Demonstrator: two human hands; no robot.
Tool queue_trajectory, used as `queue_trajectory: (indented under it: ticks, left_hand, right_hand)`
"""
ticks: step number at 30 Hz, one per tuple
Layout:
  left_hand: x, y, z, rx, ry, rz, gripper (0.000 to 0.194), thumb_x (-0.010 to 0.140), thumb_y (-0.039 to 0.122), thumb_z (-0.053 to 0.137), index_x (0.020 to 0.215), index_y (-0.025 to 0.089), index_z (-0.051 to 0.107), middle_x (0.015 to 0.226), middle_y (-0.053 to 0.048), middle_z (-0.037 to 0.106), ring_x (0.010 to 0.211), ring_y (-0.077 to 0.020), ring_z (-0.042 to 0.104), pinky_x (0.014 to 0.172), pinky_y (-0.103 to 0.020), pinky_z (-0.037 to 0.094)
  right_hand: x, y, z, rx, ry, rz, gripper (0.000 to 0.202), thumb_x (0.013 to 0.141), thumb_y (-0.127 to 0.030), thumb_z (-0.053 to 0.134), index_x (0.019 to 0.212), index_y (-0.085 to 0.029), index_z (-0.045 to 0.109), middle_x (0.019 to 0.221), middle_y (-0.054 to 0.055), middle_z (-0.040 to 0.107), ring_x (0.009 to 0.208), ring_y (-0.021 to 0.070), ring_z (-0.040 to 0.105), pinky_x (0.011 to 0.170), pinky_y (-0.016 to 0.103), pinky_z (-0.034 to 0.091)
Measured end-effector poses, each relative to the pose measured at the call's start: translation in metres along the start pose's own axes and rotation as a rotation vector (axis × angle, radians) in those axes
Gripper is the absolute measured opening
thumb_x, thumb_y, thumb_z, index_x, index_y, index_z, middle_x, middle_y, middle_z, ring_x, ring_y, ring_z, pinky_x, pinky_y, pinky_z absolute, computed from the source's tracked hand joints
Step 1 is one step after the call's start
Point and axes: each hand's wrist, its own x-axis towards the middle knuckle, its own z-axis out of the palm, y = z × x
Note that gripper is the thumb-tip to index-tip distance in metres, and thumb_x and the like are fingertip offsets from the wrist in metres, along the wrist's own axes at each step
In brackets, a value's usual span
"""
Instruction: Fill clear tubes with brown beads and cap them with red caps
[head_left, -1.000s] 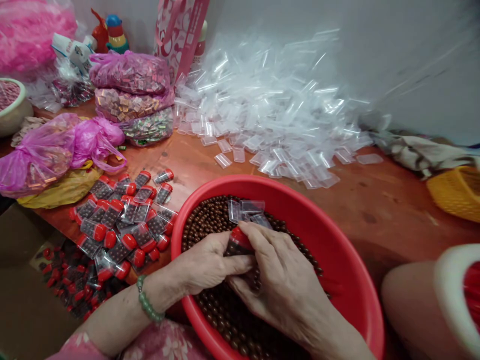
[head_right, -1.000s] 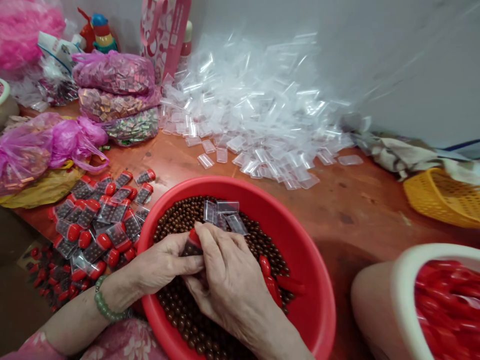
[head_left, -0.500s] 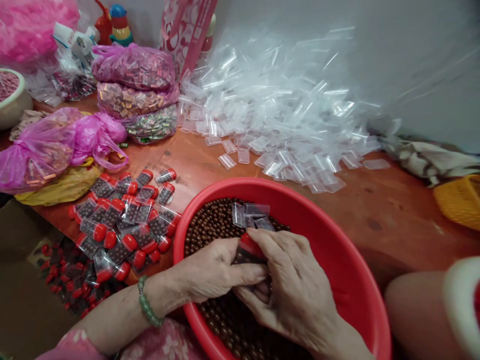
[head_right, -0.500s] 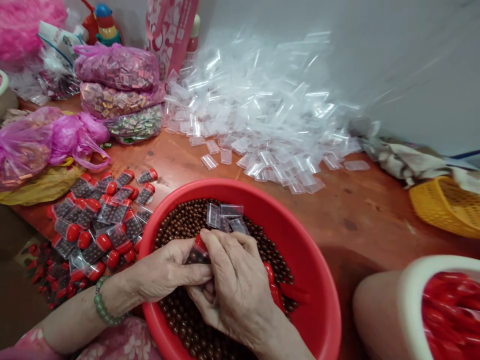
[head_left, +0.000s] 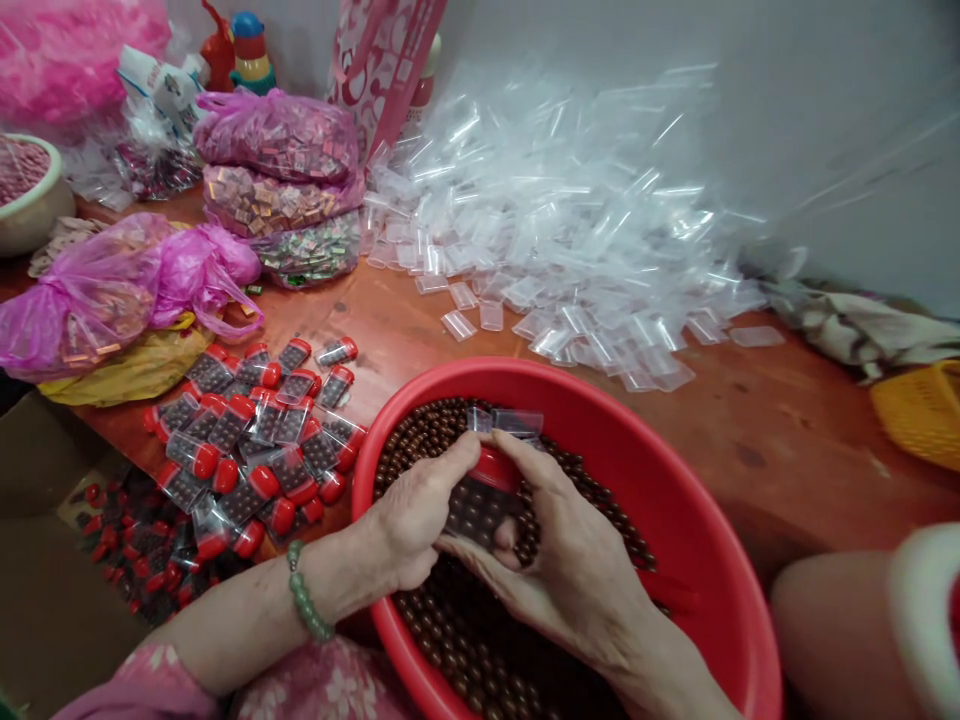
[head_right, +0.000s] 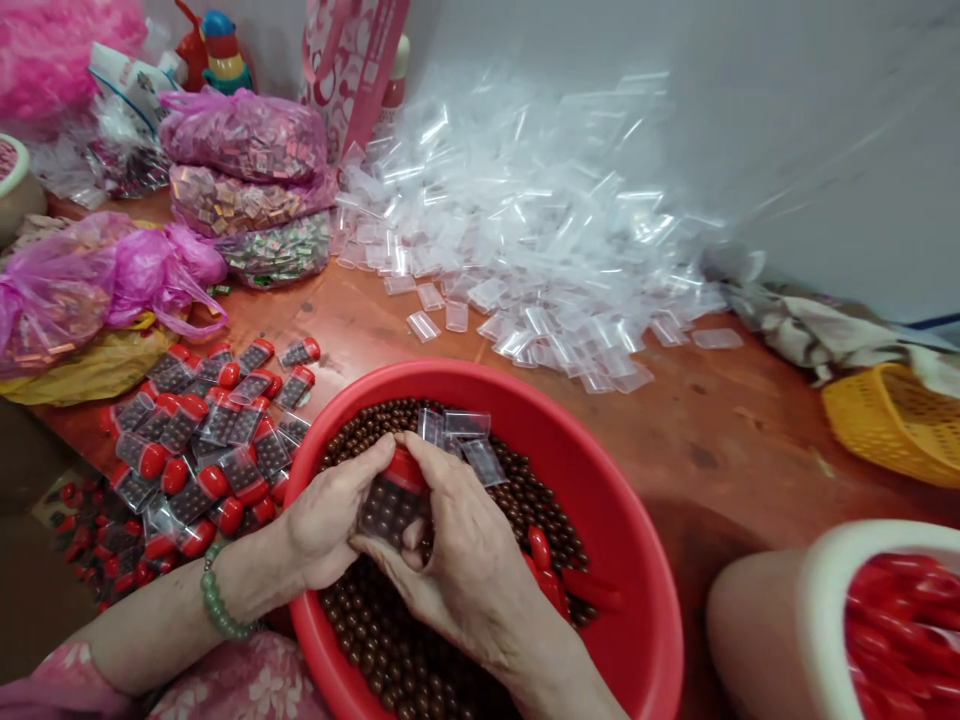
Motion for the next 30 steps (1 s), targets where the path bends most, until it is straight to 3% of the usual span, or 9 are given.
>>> queue_trajectory:
  ticks: [4, 8, 12, 15, 18, 22, 25, 27, 30]
  left_hand:
    - [0.001, 0.006, 0.002, -0.056, -0.014, -0.009, 0.052, 0.089, 0.050, 0.042, 0.072, 0.008, 0.067, 0.046, -0.003, 0.059, 0.039, -0.0120, 0.053, 0.048, -0.023, 0.047]
    - [0.004, 0.004, 0.002, -0.021, -0.031, -0.080, 0.057, 0.084, 0.060, 0.045, 0.069, 0.009, 0.064, 0.042, -0.003, 0.056, 0.038, -0.0155, 0.054, 0.045, -0.026, 0.045]
    - [0.006, -0.001, 0.005, 0.010, 0.155, 0.006, 0.035, 0.077, 0.046, 0.057, 0.061, 0.015, 0.057, 0.045, 0.003, 0.053, 0.039, -0.0111, 0.049, 0.046, -0.023, 0.041]
    - [0.002, -0.003, 0.009, 0.073, 0.310, 0.092, 0.025, 0.076, 0.033, 0.054, 0.057, 0.017, 0.052, 0.048, 0.005, 0.051, 0.043, -0.0083, 0.045, 0.049, -0.021, 0.037]
    - [-0.004, -0.002, 0.011, 0.170, 0.358, 0.119, 0.024, 0.077, 0.031, 0.048, 0.057, 0.018, 0.050, 0.050, 0.005, 0.049, 0.047, -0.0087, 0.043, 0.049, -0.021, 0.034]
    - [-0.009, -0.006, 0.008, 0.252, 0.361, 0.154, 0.026, 0.079, 0.031, 0.047, 0.055, 0.018, 0.047, 0.052, 0.006, 0.047, 0.052, -0.0090, 0.043, 0.054, -0.021, 0.037]
    - [-0.012, -0.006, -0.001, 0.322, 0.343, 0.264, 0.026, 0.081, 0.032, 0.051, 0.060, 0.018, 0.053, 0.060, 0.005, 0.054, 0.062, -0.0100, 0.049, 0.064, -0.021, 0.042]
    - [-0.018, 0.001, -0.008, 0.377, 0.235, 0.279, 0.032, 0.086, 0.040, 0.049, 0.066, 0.017, 0.058, 0.062, 0.003, 0.059, 0.061, -0.0114, 0.053, 0.064, -0.023, 0.044]
    - [-0.039, 0.023, -0.020, 0.475, 0.086, 0.275, 0.051, 0.092, 0.054, 0.039, 0.067, 0.015, 0.062, 0.055, -0.001, 0.061, 0.051, -0.0134, 0.054, 0.053, -0.026, 0.044]
  right_hand:
    - [0.000, 0.001, -0.002, 0.004, 0.012, 0.019, 0.057, 0.086, -0.044, 0.061, 0.128, -0.014, 0.039, 0.101, 0.014, 0.061, 0.089, 0.0262, 0.063, 0.072, 0.038, 0.054]
    - [0.000, 0.006, -0.003, -0.100, 0.012, -0.088, 0.056, 0.082, -0.043, 0.062, 0.123, -0.010, 0.043, 0.099, 0.016, 0.061, 0.087, 0.0284, 0.059, 0.073, 0.042, 0.051]
    - [0.002, 0.007, -0.004, -0.175, 0.044, -0.169, 0.051, 0.082, -0.038, 0.058, 0.121, -0.009, 0.043, 0.089, 0.013, 0.059, 0.076, 0.0253, 0.055, 0.065, 0.038, 0.047]
    - [0.003, 0.007, -0.003, -0.175, 0.053, -0.223, 0.041, 0.082, -0.029, 0.053, 0.116, -0.007, 0.047, 0.082, 0.012, 0.057, 0.072, 0.0241, 0.052, 0.063, 0.037, 0.044]
    - [0.001, 0.006, -0.001, -0.174, 0.078, -0.262, 0.039, 0.082, -0.026, 0.052, 0.114, -0.004, 0.048, 0.079, 0.013, 0.056, 0.072, 0.0247, 0.050, 0.062, 0.038, 0.042]
    - [-0.003, 0.001, 0.004, -0.143, 0.114, -0.278, 0.041, 0.083, -0.024, 0.048, 0.118, -0.003, 0.047, 0.078, 0.013, 0.056, 0.071, 0.0250, 0.050, 0.061, 0.039, 0.042]
    - [-0.005, -0.005, 0.005, -0.068, 0.091, -0.225, 0.047, 0.083, -0.020, 0.046, 0.127, -0.004, 0.041, 0.085, 0.015, 0.059, 0.074, 0.0244, 0.053, 0.063, 0.038, 0.046]
    - [-0.004, -0.003, 0.000, 0.029, -0.004, -0.165, 0.052, 0.086, -0.021, 0.048, 0.134, -0.006, 0.035, 0.096, 0.016, 0.062, 0.082, 0.0242, 0.058, 0.070, 0.037, 0.051]
    - [-0.001, 0.017, -0.011, 0.079, -0.204, -0.049, 0.057, 0.090, -0.035, 0.053, 0.138, -0.013, 0.033, 0.114, 0.015, 0.062, 0.102, 0.0248, 0.061, 0.085, 0.038, 0.053]
